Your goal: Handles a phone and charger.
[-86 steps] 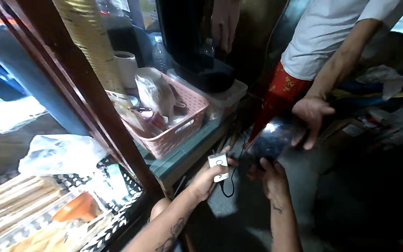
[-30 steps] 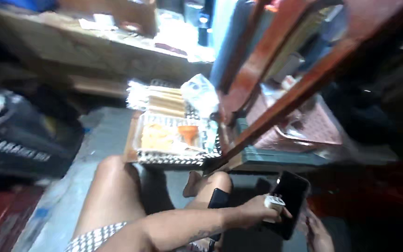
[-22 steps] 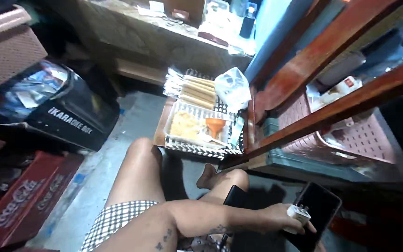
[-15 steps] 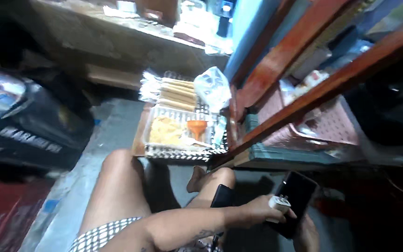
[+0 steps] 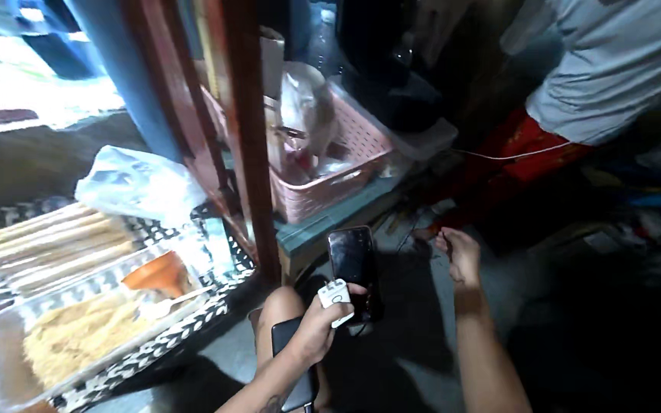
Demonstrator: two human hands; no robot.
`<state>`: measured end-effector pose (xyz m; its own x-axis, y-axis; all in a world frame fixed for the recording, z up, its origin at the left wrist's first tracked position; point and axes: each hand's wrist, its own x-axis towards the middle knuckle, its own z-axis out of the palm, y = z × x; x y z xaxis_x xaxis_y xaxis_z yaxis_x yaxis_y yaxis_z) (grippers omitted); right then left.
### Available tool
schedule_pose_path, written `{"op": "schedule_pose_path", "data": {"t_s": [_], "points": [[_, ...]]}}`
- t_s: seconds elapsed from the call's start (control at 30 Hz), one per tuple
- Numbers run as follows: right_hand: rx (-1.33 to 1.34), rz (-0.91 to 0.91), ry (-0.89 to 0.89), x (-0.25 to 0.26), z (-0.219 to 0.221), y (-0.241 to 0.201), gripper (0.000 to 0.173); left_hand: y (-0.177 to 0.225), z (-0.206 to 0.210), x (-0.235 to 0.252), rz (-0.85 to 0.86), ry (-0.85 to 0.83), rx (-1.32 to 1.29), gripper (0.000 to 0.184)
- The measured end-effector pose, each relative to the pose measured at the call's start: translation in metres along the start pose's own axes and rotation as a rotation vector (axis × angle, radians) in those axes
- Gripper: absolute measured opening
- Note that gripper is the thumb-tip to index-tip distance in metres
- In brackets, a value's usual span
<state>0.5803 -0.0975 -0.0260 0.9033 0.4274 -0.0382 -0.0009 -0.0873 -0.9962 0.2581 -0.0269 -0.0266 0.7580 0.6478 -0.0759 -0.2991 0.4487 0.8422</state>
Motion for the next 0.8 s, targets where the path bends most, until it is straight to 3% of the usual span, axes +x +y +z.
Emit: {"op": "schedule_pose_path", "data": {"t_s": [0.3,0.57,0.8], "points": [[-0.004,0.021,0.034,0.046,0.004,0.000,0.021,0.004,0.003,0.003,0.005,0.059,0.006,0.027],[-0.316,-0.036,0.008,0.091,0.002,-0.026,0.040,0.007,0.007,0.006,0.001,0.063,0.050,0.029],[-0.118,0.123,-0.018,0.106,0.011,-0.037,0.042,0.005,0.005,0.007,0.002,0.064,0.034,0.028]]}}
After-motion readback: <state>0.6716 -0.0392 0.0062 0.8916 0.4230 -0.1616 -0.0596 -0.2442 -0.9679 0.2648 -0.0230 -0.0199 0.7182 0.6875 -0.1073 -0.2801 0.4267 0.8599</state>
